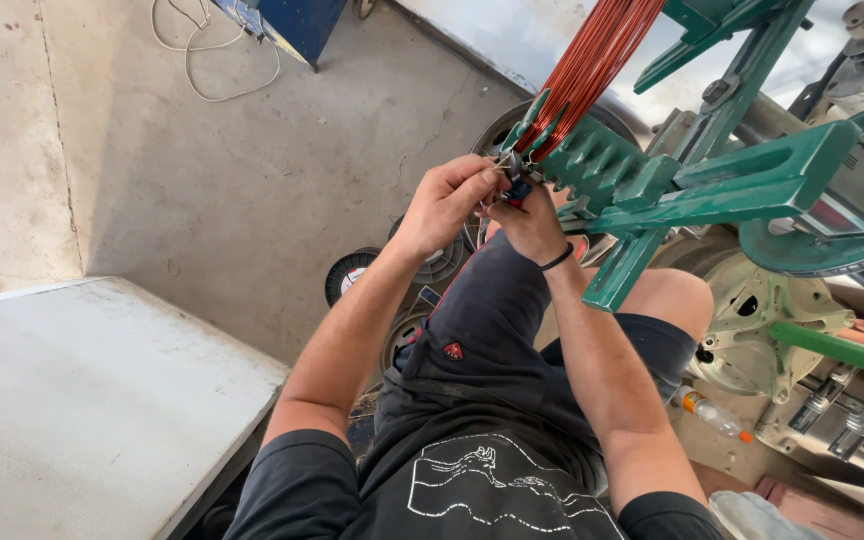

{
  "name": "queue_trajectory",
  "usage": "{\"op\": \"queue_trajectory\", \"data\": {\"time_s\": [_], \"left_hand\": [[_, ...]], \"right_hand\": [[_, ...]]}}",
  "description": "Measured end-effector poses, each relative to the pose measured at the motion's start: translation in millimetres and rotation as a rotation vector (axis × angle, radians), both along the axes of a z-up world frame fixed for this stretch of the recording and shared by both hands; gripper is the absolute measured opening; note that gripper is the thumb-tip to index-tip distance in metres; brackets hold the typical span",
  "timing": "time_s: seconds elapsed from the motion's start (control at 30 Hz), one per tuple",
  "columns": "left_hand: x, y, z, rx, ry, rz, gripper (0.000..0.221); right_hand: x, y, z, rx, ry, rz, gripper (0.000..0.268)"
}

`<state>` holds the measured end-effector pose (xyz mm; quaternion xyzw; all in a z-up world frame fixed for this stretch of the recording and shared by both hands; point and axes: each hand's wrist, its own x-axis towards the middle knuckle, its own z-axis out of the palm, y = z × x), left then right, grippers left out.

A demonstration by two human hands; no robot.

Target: Winding copper wire onto a metal frame using a winding machine and securing the ends.

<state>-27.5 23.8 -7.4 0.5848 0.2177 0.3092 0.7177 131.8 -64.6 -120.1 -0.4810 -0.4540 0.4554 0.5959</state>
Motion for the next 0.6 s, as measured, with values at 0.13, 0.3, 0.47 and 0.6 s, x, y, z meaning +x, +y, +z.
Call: {"op": "queue_trajectory", "data": {"time_s": [0.13,0.3,0.47,0.6], "left_hand": [[0.5,-0.1,-11.1,0.065,0.025,0.003,0.032],[-1.9,0.4,-3.8,0.058,0.02,0.002,0.03],[-1.1,0.9,2.3,0.029,0.06,-0.006,0.028],[-9.8,1.4,4.8,-0.022,0.087,0.002,0.028]], "right_hand": [[0.1,2.9,5.2,0.01,-0.02,0.016,0.019],[1.6,0.8,-7.9,-0.01,-0.001,-0.04,0.014],[-1.9,5.1,-7.2,-0.023,0.064,-0.04,0.022],[-1.9,9.4,-3.6,0.054,-0.141,-0.094,0.019]]}}
